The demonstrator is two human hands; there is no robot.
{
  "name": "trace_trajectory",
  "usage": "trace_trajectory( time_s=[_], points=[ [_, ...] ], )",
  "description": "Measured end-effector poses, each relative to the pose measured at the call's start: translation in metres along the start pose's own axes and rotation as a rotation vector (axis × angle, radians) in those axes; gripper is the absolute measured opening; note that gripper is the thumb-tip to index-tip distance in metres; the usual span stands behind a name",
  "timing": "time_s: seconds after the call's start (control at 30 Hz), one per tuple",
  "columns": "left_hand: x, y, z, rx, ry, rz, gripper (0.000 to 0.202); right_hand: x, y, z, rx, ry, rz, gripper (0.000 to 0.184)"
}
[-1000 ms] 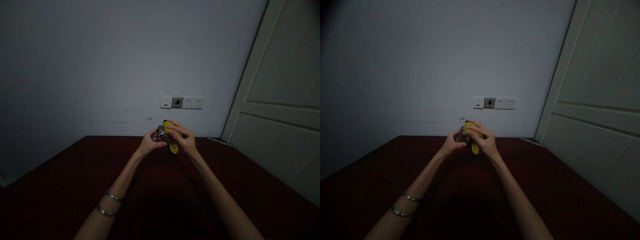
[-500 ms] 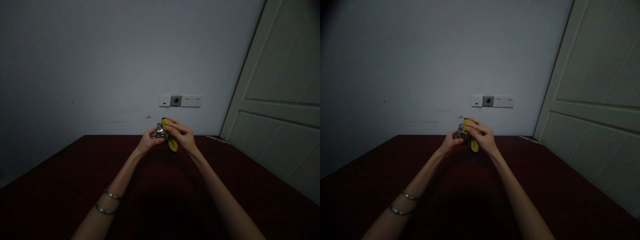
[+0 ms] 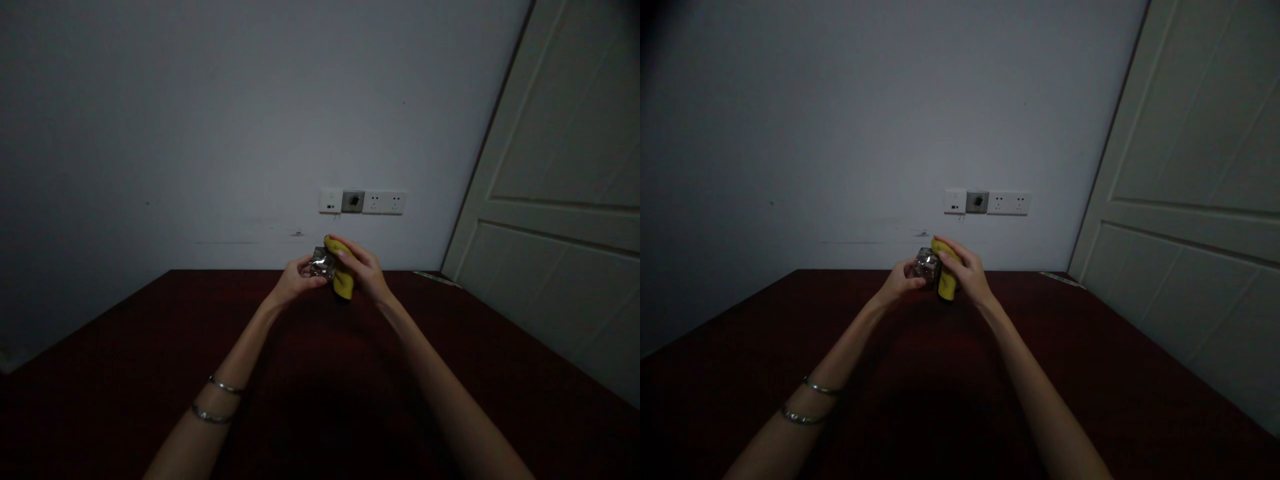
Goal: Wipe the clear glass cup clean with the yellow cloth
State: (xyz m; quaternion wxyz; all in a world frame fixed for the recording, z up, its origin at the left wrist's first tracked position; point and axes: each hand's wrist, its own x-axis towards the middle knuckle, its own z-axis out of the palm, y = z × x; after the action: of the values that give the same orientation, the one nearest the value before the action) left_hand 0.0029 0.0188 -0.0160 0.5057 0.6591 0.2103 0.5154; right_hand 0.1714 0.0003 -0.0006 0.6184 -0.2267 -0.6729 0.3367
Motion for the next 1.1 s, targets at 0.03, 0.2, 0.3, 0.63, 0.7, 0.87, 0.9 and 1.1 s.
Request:
trace_trajectory(
  time_s=[0.03,0.2,0.3,0.63,0.7,0.87,0.9,1.1],
  points=[
    [0.0,0.0,0.0,-0.004,0.004,-0.019,0.058,0.0,0.0,-0.003,0.028,-0.064,0.005,0.041],
    [-0.005,-0.002,0.0,-0.097,-0.037,-0.173,0.049,-0.005,-0.009,-0.01,-0.148,-0.271,-0.066,0.065],
    [-0.005,-0.004,0.001,-0.169,-0.036,-0.224,0.046,-0.009,-0.013,-0.003,-0.352,-0.218,-0.166,0.07],
    [-0.001,0.001,0.004,-0.122,-0.016,-0.333,0.047,-0.009,0.002,0.004,-0.409,-0.081,-0.175,0.082],
    [-0.002,0.001,0.002,-0.106,-0.069,-0.331,0.054,-0.007,0.002,0.003,-0.35,-0.059,-0.117,0.083],
    [-0.003,0.002,-0.002,0.04,-0.267,-0.287,0.062,0.0,-0.006,-0.001,-0.145,0.068,0.118,0.083],
    [-0.002,0.002,-0.002,0.078,-0.259,-0.272,0.064,0.001,-0.008,-0.002,-0.105,0.096,0.178,0.083],
    [0.002,0.001,0.002,0.111,-0.164,-0.155,0.086,0.002,-0.018,-0.003,-0.016,0.155,0.358,0.086]
  ],
)
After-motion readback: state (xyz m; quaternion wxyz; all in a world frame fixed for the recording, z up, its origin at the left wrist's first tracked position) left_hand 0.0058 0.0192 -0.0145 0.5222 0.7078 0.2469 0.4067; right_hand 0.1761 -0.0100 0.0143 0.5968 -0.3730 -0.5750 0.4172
